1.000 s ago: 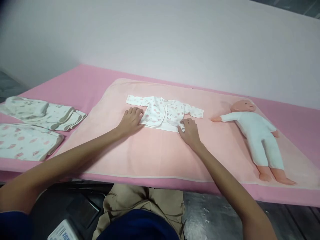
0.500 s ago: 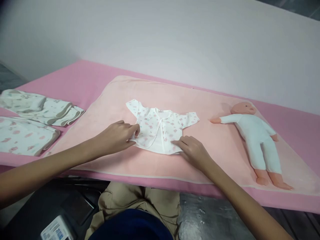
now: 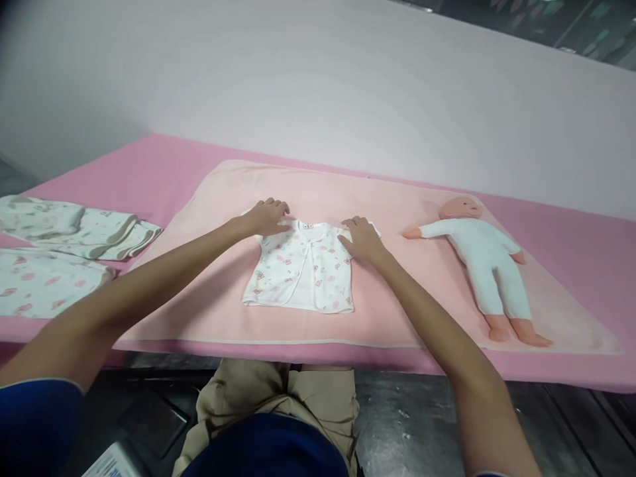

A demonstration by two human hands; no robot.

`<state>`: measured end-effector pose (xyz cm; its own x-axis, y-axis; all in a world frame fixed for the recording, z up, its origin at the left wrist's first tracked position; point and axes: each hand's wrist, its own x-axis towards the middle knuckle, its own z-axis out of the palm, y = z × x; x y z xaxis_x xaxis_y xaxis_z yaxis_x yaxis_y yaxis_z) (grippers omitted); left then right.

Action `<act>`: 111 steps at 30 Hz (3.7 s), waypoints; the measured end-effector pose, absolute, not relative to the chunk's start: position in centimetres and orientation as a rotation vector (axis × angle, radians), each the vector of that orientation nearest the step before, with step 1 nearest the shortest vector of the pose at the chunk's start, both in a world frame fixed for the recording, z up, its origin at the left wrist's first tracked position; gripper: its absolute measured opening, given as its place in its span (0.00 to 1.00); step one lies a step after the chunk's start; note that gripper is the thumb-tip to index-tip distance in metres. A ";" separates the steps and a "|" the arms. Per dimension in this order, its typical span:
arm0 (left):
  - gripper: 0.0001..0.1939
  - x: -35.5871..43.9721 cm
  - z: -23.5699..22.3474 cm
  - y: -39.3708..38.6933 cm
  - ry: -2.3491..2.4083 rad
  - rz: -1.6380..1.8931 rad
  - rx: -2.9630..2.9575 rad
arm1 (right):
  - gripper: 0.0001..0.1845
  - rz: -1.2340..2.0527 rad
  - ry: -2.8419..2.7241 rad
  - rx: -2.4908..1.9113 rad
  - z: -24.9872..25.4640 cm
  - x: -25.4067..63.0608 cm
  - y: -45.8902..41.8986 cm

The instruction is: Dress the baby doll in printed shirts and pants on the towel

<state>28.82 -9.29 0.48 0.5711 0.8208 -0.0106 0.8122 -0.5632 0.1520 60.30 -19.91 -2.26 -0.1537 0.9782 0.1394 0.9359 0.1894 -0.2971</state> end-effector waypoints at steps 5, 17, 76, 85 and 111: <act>0.24 29.6 1.6 -4.0 1.322 -0.305 2.398 | 0.19 0.602 -2.184 -2.029 1.0 61.1 -14.9; 0.21 26.7 13.0 -12.8 0.816 0.671 2.282 | 0.27 0.756 -1.895 -0.976 11.7 58.1 -23.0; 0.19 30.4 20.0 -30.7 0.319 1.182 1.934 | 0.28 0.736 -1.863 -0.864 17.4 49.9 -38.5; 0.18 30.7 19.4 -28.9 0.258 1.177 1.968 | 0.23 1.197 -2.122 -1.091 16.2 50.7 -38.4; 0.28 29.2 22.1 -28.2 0.250 0.991 2.247 | 0.37 1.328 -1.753 -0.832 9.2 49.8 -33.5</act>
